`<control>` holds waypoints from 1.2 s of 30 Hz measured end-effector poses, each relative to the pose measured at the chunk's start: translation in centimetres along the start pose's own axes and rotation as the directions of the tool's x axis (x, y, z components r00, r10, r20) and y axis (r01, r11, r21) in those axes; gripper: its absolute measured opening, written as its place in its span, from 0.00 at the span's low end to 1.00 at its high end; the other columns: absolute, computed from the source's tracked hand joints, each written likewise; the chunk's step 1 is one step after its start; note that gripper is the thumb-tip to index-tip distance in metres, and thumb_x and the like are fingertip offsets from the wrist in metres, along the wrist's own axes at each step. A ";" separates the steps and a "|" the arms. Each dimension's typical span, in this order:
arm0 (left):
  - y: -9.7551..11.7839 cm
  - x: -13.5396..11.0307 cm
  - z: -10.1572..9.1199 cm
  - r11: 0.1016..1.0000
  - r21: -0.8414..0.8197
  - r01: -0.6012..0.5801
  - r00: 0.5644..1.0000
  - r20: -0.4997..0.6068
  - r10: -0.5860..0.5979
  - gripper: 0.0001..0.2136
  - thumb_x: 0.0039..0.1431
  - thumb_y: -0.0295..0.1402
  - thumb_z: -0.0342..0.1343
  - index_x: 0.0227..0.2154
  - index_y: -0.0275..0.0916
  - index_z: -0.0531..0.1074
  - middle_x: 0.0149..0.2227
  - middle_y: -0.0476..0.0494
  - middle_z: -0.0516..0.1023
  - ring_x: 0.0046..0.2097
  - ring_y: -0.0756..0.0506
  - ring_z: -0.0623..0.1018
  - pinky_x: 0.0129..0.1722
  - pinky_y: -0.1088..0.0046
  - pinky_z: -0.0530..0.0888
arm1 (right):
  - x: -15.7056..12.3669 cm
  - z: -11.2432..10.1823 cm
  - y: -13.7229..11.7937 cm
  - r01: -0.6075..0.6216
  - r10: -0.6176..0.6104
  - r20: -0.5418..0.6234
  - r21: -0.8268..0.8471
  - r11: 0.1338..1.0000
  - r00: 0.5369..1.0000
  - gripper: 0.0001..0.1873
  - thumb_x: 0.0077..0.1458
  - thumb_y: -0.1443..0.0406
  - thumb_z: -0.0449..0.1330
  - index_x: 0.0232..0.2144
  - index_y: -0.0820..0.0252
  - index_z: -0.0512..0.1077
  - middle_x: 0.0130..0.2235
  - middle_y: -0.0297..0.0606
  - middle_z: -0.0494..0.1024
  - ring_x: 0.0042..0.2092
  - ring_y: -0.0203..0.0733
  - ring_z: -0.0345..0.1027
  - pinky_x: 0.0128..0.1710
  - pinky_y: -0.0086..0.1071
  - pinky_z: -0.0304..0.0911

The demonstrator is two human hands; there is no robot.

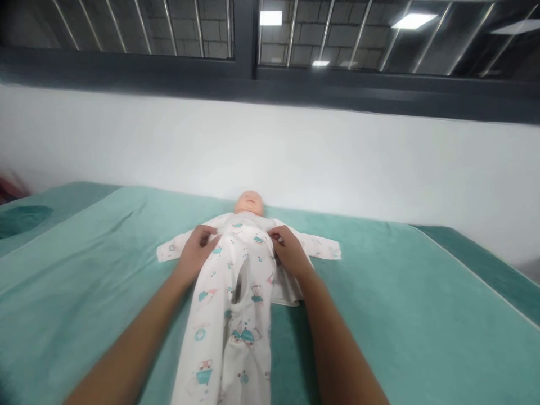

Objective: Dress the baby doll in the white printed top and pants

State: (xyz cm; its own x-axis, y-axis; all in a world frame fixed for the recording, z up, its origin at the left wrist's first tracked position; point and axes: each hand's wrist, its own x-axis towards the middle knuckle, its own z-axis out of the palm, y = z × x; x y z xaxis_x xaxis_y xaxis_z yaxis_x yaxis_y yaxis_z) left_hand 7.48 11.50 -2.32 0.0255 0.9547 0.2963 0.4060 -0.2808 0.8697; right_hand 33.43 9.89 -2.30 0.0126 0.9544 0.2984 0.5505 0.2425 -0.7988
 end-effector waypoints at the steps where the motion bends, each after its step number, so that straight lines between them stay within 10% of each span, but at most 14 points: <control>1: 0.1 0.0 0.0 1.000 0.006 -0.011 1.000 0.029 0.011 0.10 0.56 0.43 0.54 0.35 0.42 0.67 0.39 0.47 0.72 0.40 0.46 0.71 0.43 0.68 0.69 | 0.1 0.0 0.1 0.031 -0.031 -0.001 -0.003 1.000 1.000 0.10 0.53 0.63 0.53 0.37 0.57 0.71 0.43 0.36 0.73 0.44 0.39 0.65 0.44 0.34 0.61; 9: -0.3 0.1 -0.7 0.998 0.022 -0.059 0.994 0.091 0.056 0.12 0.60 0.39 0.50 0.23 0.40 0.63 0.44 0.46 0.72 0.44 0.45 0.72 0.44 0.70 0.67 | 1.0 1.9 0.5 0.210 -0.237 -0.133 -0.194 0.958 0.962 0.07 0.55 0.69 0.49 0.35 0.58 0.65 0.50 0.42 0.71 0.54 0.44 0.62 0.53 0.40 0.56; 19: 0.1 0.0 -0.5 0.993 0.066 -0.093 0.981 0.177 0.080 0.12 0.60 0.45 0.50 0.28 0.42 0.63 0.39 0.46 0.70 0.41 0.46 0.70 0.43 0.70 0.67 | 4.1 1.0 -0.9 0.000 -0.018 -0.030 -0.528 0.849 0.999 0.11 0.62 0.60 0.46 0.38 0.58 0.65 0.30 0.39 0.75 0.32 0.45 0.65 0.32 0.32 0.51; 26: 0.0 0.3 -1.5 0.997 0.029 -0.076 0.961 0.269 0.065 0.16 0.59 0.45 0.51 0.21 0.40 0.66 0.48 0.43 0.70 0.52 0.42 0.69 0.50 0.69 0.67 | 3.8 1.3 0.7 0.023 -0.038 -0.083 -0.169 0.985 0.996 0.09 0.57 0.58 0.53 0.35 0.56 0.69 0.38 0.33 0.76 0.41 0.39 0.67 0.41 0.32 0.59; 36: 0.3 0.2 -1.0 0.989 0.147 0.016 0.998 -0.058 -0.008 0.13 0.56 0.35 0.51 0.17 0.41 0.61 0.45 0.47 0.77 0.41 0.45 0.74 0.44 0.68 0.70 | 2.3 1.9 -1.9 0.073 -0.059 -0.088 0.154 0.985 0.994 0.12 0.57 0.58 0.56 0.41 0.56 0.72 0.46 0.36 0.75 0.50 0.40 0.66 0.54 0.36 0.58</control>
State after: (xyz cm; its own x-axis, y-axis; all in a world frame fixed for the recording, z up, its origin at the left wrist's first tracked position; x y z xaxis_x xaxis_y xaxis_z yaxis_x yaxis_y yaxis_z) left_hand 6.69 11.51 -1.55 -0.0308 0.9495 0.3121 0.5365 -0.2477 0.8067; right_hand 30.82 12.00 -1.09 0.0529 0.9193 0.3899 0.4144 0.3351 -0.8462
